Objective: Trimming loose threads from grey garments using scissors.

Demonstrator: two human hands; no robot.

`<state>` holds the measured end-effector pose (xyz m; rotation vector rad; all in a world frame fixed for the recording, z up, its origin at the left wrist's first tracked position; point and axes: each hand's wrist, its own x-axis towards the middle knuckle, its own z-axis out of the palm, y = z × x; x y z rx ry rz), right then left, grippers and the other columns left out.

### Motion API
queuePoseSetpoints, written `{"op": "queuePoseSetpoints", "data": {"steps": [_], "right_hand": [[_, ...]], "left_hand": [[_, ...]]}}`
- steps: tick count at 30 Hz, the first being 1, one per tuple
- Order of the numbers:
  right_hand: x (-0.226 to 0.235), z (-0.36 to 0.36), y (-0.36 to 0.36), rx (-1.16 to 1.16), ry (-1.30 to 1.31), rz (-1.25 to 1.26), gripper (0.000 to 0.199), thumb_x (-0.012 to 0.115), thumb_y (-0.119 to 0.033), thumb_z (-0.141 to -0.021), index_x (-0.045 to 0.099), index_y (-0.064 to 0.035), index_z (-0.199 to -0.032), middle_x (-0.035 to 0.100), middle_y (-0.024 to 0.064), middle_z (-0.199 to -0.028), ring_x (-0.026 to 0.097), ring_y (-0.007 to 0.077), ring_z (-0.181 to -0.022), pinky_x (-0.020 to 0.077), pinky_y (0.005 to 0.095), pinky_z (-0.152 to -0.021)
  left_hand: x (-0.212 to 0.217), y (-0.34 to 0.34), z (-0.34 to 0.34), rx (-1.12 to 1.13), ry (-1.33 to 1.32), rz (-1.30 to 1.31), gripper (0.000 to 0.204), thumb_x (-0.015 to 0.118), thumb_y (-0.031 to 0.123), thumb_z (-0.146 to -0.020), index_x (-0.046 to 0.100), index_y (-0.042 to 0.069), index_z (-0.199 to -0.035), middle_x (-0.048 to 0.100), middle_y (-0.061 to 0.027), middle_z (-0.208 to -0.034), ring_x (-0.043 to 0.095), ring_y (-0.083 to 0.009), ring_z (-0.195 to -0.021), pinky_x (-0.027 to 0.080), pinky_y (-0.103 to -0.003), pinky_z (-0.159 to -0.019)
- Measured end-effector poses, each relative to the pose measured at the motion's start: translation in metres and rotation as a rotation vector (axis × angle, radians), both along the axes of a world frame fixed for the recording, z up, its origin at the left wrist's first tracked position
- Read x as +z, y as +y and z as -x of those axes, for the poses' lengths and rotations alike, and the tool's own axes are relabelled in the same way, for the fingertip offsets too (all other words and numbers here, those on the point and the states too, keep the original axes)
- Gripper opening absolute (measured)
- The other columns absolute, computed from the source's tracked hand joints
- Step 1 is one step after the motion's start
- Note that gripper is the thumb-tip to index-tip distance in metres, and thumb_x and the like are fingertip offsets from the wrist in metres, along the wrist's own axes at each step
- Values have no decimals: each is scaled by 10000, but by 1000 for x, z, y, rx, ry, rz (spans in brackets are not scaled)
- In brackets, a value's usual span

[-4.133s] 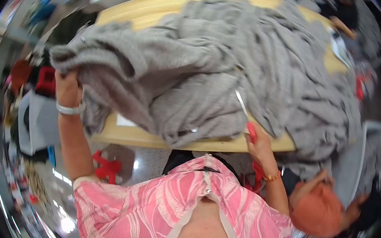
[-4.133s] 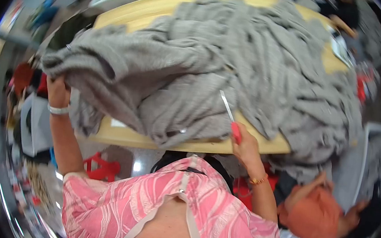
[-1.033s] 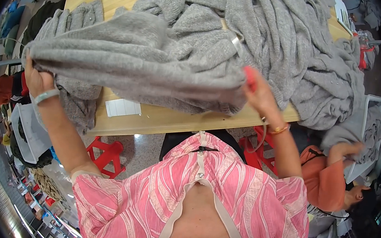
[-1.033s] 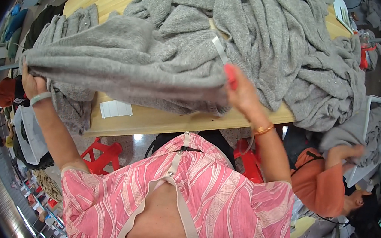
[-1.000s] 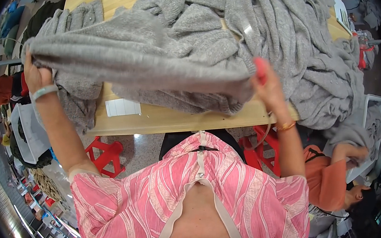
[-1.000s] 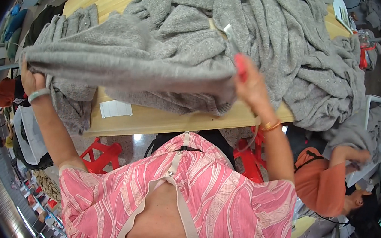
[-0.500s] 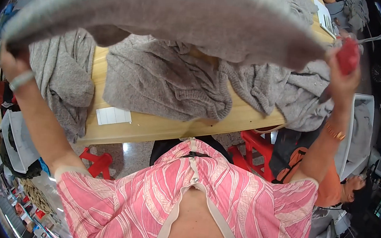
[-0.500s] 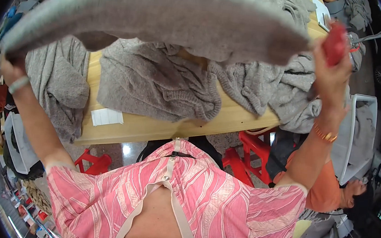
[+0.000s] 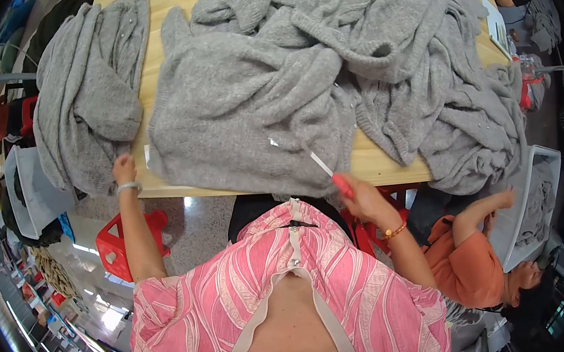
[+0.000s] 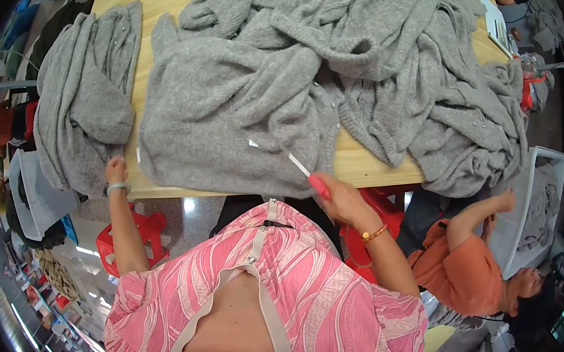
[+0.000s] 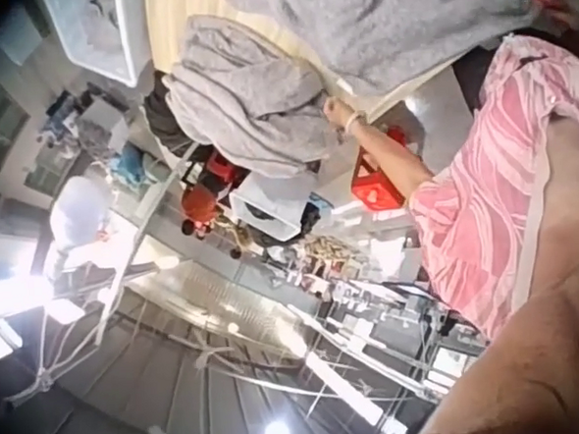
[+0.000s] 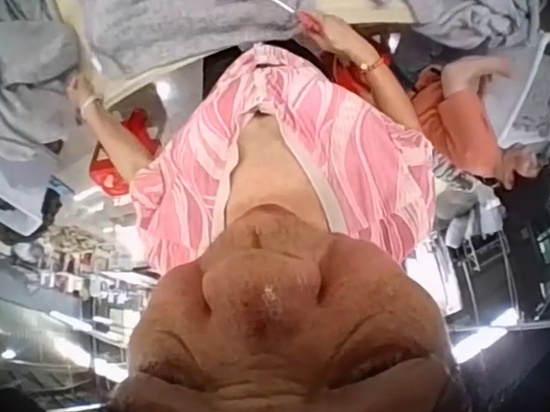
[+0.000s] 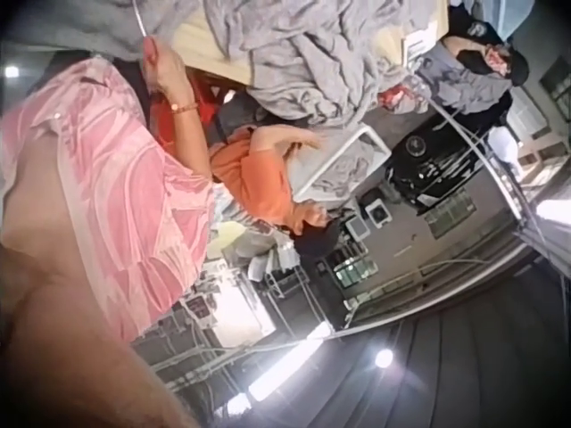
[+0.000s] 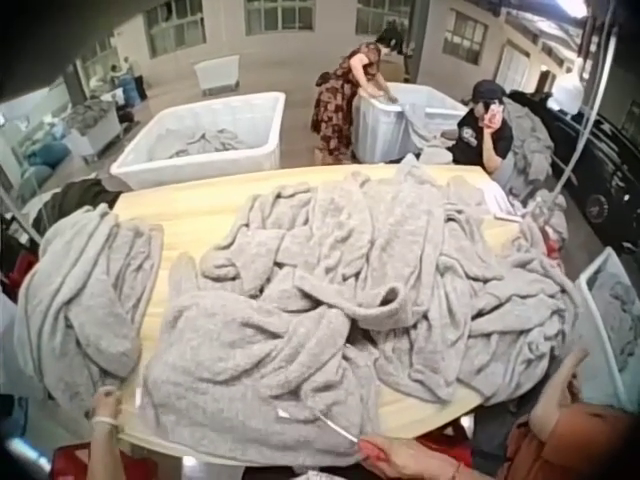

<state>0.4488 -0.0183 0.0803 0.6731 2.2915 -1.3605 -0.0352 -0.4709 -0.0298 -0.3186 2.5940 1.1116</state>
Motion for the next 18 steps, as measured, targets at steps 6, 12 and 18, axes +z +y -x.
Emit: {"op": "queuePoseSetpoints", "data": {"steps": [6,12,18], "right_hand": [[5,49,53,-224,275,-406,502,612,-95,-814,439,-86,-1285,567,199,-1162,560,409,-1023,474,409,-853],[16,160,92,-143,397,-595,565,596,-3,-746,451,-119,-1280,436,177,-1358,570,409,-1011,493,439,-813],[-19,195,113,48,149,-480,577,541,20,-702,473,-134,-1254,587,193,-1126,591,410,-899,482,449,-753]], "left_hand": [[2,183,-4,-590,469,-67,386,647,150,-825,551,0,-1168,593,-166,-1136,568,-256,-1042,433,-349,-921],[45,342,-22,-1074,900,132,636,653,91,-751,428,96,-1345,463,-158,-1345,420,-358,-1244,315,-416,-1056],[49,370,-10,-1379,651,404,371,618,68,-718,595,105,-1086,607,-100,-1063,541,-313,-1059,392,-446,-935]]}}
